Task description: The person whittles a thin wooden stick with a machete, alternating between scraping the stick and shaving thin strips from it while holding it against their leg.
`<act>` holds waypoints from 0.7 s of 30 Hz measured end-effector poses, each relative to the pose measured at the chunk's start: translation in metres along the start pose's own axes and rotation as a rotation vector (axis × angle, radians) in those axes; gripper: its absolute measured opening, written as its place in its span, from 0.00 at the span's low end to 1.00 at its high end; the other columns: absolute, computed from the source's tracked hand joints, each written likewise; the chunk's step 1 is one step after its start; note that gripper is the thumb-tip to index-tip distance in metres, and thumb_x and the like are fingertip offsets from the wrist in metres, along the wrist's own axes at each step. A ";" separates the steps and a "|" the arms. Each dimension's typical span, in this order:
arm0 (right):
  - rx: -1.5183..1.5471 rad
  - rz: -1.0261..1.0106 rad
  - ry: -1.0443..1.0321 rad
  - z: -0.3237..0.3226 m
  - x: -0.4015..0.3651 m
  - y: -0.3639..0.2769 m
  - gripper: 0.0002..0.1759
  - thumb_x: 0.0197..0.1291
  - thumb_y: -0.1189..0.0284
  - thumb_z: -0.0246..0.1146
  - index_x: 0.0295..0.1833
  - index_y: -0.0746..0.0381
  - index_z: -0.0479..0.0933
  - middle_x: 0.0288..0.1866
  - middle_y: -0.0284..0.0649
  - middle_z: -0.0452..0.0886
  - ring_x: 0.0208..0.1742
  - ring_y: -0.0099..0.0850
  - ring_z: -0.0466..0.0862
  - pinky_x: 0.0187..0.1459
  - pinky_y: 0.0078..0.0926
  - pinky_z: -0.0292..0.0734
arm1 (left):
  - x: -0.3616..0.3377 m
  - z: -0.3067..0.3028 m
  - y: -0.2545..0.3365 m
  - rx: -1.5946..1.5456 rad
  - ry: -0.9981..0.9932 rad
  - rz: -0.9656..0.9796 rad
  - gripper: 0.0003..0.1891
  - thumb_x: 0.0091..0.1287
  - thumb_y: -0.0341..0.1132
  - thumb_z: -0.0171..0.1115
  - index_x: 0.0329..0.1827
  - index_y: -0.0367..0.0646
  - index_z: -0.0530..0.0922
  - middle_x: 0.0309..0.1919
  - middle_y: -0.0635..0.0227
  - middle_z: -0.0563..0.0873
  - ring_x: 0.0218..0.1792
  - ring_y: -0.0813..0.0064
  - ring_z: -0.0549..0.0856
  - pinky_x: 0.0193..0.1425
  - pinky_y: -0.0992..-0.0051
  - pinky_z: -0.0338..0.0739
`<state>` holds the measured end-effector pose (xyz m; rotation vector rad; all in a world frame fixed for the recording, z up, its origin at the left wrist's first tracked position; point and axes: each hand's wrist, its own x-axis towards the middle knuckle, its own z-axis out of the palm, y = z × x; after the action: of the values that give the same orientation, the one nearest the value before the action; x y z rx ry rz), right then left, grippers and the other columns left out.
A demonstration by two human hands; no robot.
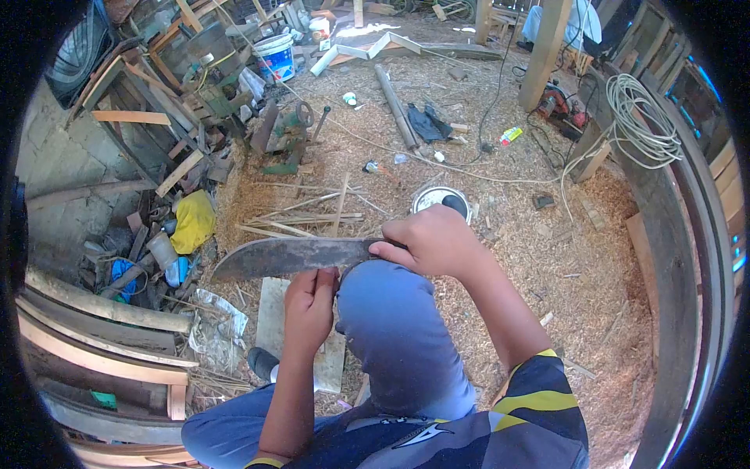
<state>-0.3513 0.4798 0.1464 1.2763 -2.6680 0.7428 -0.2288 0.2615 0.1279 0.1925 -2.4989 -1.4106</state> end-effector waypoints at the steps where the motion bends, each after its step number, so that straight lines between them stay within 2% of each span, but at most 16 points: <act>1: -0.005 -0.001 0.001 0.000 0.000 0.000 0.27 0.71 0.47 0.62 0.28 0.58 0.79 0.21 0.48 0.79 0.26 0.52 0.83 0.30 0.48 0.75 | 0.001 0.002 0.000 0.017 0.005 0.018 0.15 0.79 0.39 0.60 0.41 0.34 0.84 0.32 0.52 0.86 0.33 0.56 0.84 0.42 0.62 0.76; 2: -0.010 -0.003 0.001 0.000 0.001 -0.001 0.27 0.71 0.47 0.62 0.28 0.58 0.79 0.21 0.48 0.79 0.26 0.52 0.83 0.30 0.48 0.75 | 0.002 0.003 -0.001 0.033 0.011 0.035 0.14 0.79 0.37 0.61 0.41 0.33 0.85 0.32 0.54 0.86 0.33 0.60 0.84 0.42 0.64 0.76; 8: -0.026 0.002 0.020 -0.001 -0.003 0.000 0.27 0.72 0.47 0.61 0.28 0.58 0.78 0.21 0.47 0.79 0.26 0.52 0.83 0.30 0.48 0.75 | -0.005 0.001 0.006 0.007 -0.017 -0.009 0.14 0.79 0.37 0.61 0.40 0.33 0.84 0.29 0.54 0.85 0.33 0.58 0.84 0.40 0.64 0.74; 11: -0.027 0.024 0.018 -0.004 -0.005 -0.001 0.27 0.72 0.47 0.61 0.29 0.58 0.79 0.21 0.47 0.79 0.26 0.51 0.83 0.31 0.48 0.75 | -0.012 -0.002 0.011 -0.002 0.008 0.022 0.13 0.81 0.38 0.59 0.45 0.36 0.84 0.31 0.52 0.86 0.33 0.51 0.85 0.41 0.60 0.78; 17: 0.065 0.120 0.058 0.008 -0.022 0.017 0.25 0.72 0.48 0.61 0.31 0.57 0.80 0.21 0.47 0.80 0.27 0.50 0.84 0.31 0.48 0.76 | -0.068 -0.019 -0.023 0.015 -0.005 -0.092 0.10 0.82 0.36 0.58 0.47 0.37 0.82 0.28 0.58 0.82 0.28 0.62 0.82 0.37 0.66 0.76; 21: 0.005 0.097 0.029 0.003 -0.017 0.010 0.25 0.72 0.48 0.61 0.32 0.56 0.81 0.22 0.47 0.80 0.27 0.51 0.84 0.31 0.48 0.76 | -0.046 -0.015 -0.011 0.061 -0.031 -0.066 0.11 0.81 0.37 0.59 0.46 0.36 0.82 0.28 0.54 0.82 0.28 0.57 0.83 0.36 0.62 0.75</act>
<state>-0.3469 0.4958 0.1352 1.1359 -2.7230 0.7734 -0.1811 0.2544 0.1180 0.2692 -2.5848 -1.3733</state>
